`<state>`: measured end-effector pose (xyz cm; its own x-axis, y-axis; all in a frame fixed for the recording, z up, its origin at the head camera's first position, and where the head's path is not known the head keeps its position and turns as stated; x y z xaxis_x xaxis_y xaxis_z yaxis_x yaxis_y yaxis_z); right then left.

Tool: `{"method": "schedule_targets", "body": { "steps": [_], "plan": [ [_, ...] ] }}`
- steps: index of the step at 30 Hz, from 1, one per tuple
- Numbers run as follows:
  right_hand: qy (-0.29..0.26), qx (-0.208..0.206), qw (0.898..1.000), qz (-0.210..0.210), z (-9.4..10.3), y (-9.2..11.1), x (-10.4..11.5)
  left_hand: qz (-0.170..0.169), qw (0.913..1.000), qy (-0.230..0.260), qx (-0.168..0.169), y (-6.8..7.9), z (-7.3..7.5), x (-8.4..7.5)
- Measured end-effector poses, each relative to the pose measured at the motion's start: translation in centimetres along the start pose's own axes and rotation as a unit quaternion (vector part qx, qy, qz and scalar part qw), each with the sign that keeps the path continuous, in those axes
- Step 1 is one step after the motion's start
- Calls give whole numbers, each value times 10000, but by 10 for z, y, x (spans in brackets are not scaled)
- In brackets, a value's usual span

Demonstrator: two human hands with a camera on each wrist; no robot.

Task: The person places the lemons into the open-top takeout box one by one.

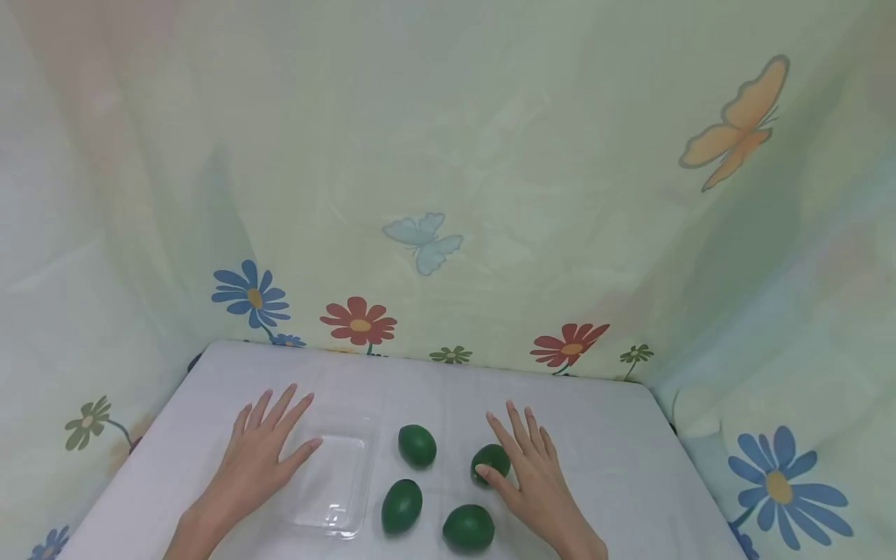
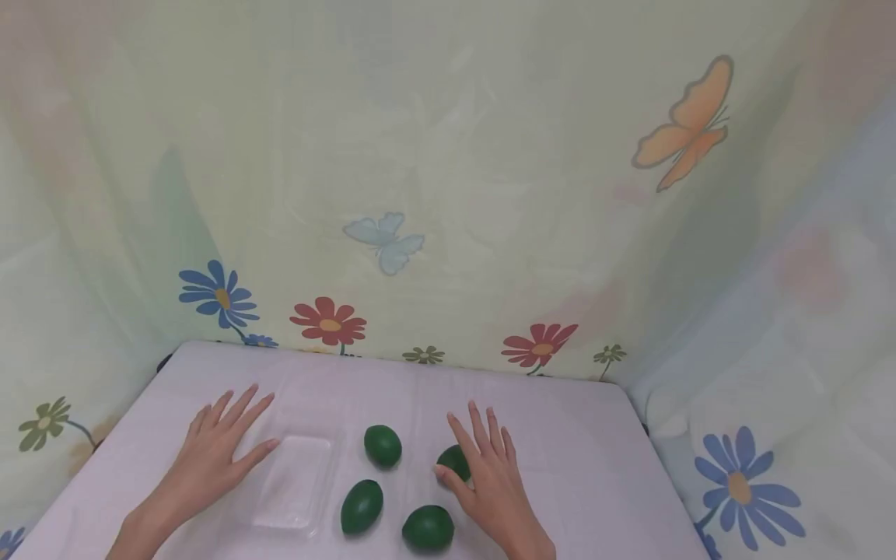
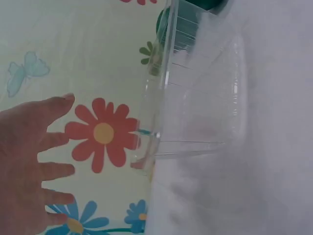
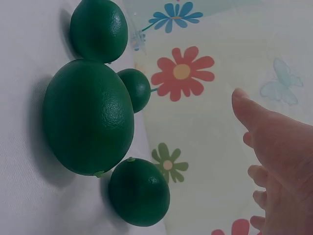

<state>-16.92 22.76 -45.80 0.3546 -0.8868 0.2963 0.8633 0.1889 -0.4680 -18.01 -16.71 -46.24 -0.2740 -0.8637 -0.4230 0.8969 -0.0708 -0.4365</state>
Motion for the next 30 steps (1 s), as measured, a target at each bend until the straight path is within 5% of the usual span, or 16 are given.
{"method": "schedule_targets", "body": {
  "steps": [3, 7, 10, 14, 30],
  "plan": [
    [-10, 12, 10000, -29, 0, 1, 0, 353, 9993, 63, -78, 1, -3, 7],
    [-19, 9, 10000, -78, 1, 1, 0, 1301, 9893, 556, 368, 5, -13, 24],
    [-49, 25, 9999, -109, 1, 2, 0, 2078, 9648, 1277, 980, 9, -23, 36],
    [-108, 72, 9998, -137, 1, 2, 0, 2705, 9319, 2020, 1324, 14, -35, 43],
    [-168, 306, 9988, -356, -4, 6, 2, 2972, 9009, 2905, 1254, 18, -51, 49]
  ]
}}
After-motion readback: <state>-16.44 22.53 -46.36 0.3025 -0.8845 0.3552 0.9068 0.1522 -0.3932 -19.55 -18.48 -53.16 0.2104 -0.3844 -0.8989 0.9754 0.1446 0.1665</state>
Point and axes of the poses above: each hand's wrist, its own y-axis away from the middle knuckle, its own z-axis out of the back of the hand, x = y × z, the point moved 3 cm from there along -y, towards the middle knuckle, and after that the axes turned 10 degrees about -x, right-handed, at the moved point
